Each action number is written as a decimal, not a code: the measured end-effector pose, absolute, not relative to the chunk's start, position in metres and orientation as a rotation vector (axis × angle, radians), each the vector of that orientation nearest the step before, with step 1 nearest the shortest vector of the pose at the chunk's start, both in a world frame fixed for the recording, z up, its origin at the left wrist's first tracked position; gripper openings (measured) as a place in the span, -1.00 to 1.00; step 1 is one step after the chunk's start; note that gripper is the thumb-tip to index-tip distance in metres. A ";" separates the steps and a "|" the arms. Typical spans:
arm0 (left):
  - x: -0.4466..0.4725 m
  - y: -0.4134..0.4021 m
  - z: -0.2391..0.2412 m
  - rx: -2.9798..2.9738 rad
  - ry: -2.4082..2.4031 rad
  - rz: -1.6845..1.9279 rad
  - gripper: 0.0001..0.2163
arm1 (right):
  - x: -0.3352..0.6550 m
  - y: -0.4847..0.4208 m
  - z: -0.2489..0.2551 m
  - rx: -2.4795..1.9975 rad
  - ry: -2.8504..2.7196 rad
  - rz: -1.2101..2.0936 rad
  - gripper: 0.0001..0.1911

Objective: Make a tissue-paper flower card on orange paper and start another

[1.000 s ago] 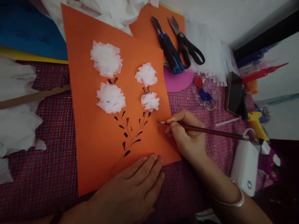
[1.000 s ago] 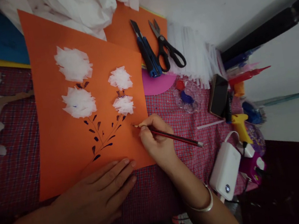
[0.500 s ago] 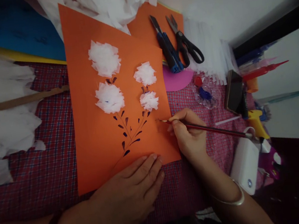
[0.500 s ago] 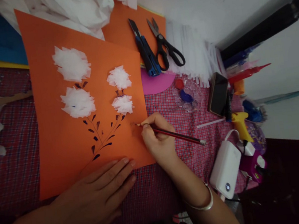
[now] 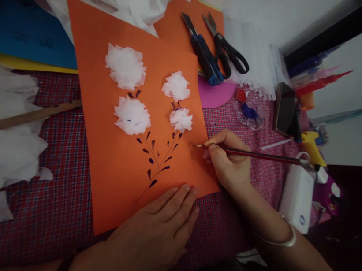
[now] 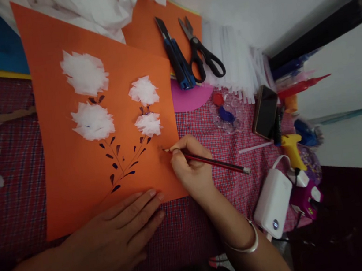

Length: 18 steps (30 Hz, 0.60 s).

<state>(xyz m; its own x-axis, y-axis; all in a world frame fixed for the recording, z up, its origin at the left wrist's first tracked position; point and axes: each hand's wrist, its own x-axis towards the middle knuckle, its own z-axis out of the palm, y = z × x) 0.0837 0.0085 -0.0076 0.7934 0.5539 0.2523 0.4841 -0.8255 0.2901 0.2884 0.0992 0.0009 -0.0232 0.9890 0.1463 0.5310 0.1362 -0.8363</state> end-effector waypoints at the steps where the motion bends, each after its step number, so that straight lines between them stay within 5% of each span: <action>1: 0.083 0.009 -0.007 2.774 0.808 0.488 -0.60 | 0.288 0.099 0.001 -1.495 -1.660 0.758 -0.88; 18: 0.085 0.007 -0.012 2.779 0.801 0.501 -0.58 | 0.291 0.103 -0.001 -1.364 -1.305 0.963 -0.83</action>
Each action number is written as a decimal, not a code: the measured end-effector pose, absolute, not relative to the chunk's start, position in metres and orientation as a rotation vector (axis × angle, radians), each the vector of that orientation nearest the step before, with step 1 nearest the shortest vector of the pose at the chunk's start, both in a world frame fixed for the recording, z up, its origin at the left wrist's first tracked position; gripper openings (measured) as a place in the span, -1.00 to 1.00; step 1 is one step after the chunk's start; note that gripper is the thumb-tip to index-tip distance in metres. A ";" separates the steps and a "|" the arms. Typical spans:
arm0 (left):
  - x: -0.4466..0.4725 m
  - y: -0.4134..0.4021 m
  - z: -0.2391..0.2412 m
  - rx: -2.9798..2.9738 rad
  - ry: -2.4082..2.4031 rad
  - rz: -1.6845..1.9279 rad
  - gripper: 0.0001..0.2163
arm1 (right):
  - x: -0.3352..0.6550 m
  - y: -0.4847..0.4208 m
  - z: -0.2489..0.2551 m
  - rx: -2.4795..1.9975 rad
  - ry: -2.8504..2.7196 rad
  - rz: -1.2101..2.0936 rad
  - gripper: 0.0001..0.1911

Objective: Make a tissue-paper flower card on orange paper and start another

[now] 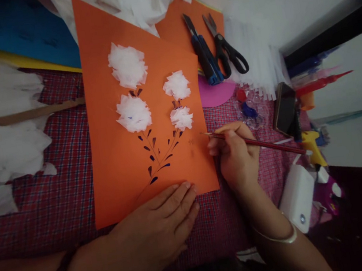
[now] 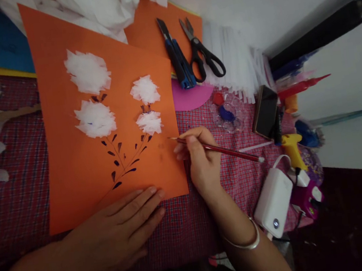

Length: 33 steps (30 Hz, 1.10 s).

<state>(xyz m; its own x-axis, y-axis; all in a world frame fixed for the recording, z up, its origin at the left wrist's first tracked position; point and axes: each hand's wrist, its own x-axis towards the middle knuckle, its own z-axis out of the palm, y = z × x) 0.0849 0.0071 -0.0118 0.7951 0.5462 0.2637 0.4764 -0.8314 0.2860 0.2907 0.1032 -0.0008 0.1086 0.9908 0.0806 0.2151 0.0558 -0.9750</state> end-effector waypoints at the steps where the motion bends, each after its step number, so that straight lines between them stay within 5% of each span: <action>1: 0.085 0.008 -0.011 2.782 0.796 0.502 -0.57 | 0.291 0.104 -0.001 -1.358 -1.258 0.976 -0.78; 4: 0.087 0.009 -0.011 2.796 0.785 0.494 -0.55 | 0.294 0.106 0.002 -1.362 -1.174 1.012 -0.70; 11: 0.085 0.010 -0.015 2.810 0.756 0.488 -0.50 | 0.307 0.088 0.011 -1.353 -1.125 1.254 -0.96; 33: 0.086 0.008 -0.011 2.790 0.789 0.444 -0.53 | 0.293 0.078 0.002 -1.416 -1.614 0.868 -0.90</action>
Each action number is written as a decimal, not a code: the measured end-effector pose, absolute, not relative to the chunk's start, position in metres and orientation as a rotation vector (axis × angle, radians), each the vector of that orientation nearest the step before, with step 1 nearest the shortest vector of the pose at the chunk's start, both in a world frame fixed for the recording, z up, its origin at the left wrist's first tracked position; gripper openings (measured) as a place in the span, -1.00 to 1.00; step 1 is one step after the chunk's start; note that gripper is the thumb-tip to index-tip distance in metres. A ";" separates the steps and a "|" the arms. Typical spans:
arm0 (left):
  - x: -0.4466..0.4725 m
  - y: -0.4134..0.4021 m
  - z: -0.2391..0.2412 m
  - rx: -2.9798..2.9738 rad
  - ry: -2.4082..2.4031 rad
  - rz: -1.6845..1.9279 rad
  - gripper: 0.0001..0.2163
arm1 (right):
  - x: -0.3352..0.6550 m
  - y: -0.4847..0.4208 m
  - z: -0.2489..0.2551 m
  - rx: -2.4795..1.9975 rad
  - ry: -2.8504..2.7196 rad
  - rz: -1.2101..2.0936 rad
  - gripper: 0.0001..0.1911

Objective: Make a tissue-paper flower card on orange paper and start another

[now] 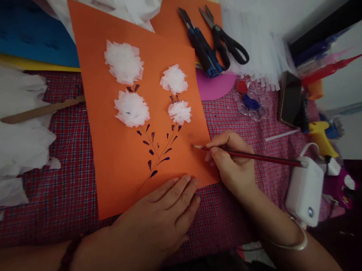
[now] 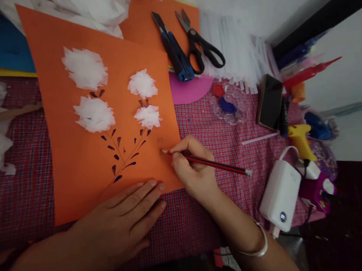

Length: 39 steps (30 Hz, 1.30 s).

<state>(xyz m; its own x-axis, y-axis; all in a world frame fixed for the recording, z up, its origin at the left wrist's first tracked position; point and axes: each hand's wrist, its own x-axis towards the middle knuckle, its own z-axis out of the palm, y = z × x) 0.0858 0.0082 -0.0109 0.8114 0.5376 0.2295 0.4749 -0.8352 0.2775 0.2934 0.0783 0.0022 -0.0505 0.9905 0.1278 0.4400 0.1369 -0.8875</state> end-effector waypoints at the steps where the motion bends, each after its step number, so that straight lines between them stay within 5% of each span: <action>1: 0.086 0.008 -0.011 2.788 0.784 0.454 -0.53 | 0.293 0.078 0.002 -1.419 -1.620 0.865 -0.90; 39: 0.085 0.007 -0.014 2.792 0.781 0.469 -0.53 | 0.293 0.078 0.004 -1.448 -1.628 0.833 -0.88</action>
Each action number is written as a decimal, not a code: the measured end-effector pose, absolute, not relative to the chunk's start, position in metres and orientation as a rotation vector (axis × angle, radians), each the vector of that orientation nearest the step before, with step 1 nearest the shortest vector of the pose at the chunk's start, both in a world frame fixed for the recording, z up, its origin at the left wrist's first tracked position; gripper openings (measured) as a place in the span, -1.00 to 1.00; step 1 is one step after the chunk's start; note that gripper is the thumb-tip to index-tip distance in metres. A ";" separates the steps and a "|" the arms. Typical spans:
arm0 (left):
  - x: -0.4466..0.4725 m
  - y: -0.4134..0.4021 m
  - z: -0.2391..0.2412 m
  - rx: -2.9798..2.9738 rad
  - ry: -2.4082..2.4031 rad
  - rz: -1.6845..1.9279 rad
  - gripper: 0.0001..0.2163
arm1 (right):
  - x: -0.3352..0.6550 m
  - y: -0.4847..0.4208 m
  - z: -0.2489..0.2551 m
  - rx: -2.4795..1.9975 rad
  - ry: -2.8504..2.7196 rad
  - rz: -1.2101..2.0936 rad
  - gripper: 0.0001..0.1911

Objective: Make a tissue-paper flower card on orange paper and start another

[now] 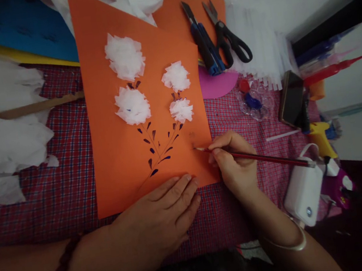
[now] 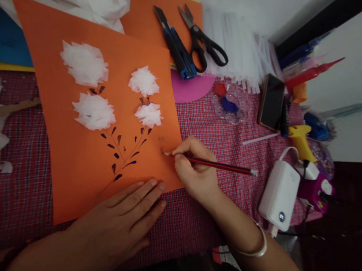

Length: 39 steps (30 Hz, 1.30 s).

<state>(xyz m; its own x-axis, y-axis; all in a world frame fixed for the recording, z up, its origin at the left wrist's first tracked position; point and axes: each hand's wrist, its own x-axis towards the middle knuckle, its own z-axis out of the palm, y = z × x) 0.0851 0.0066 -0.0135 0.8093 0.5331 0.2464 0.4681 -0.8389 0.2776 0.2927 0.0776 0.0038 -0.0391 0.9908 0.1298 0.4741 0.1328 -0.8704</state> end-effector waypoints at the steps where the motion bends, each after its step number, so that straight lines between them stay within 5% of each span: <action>1: 0.085 0.006 -0.014 2.791 0.780 0.473 -0.52 | 0.293 0.078 0.004 -1.441 -1.622 0.842 -0.88; 39: 0.085 0.008 -0.017 2.784 0.755 0.507 -0.52 | 0.296 0.078 0.002 -1.449 -1.632 0.794 -0.87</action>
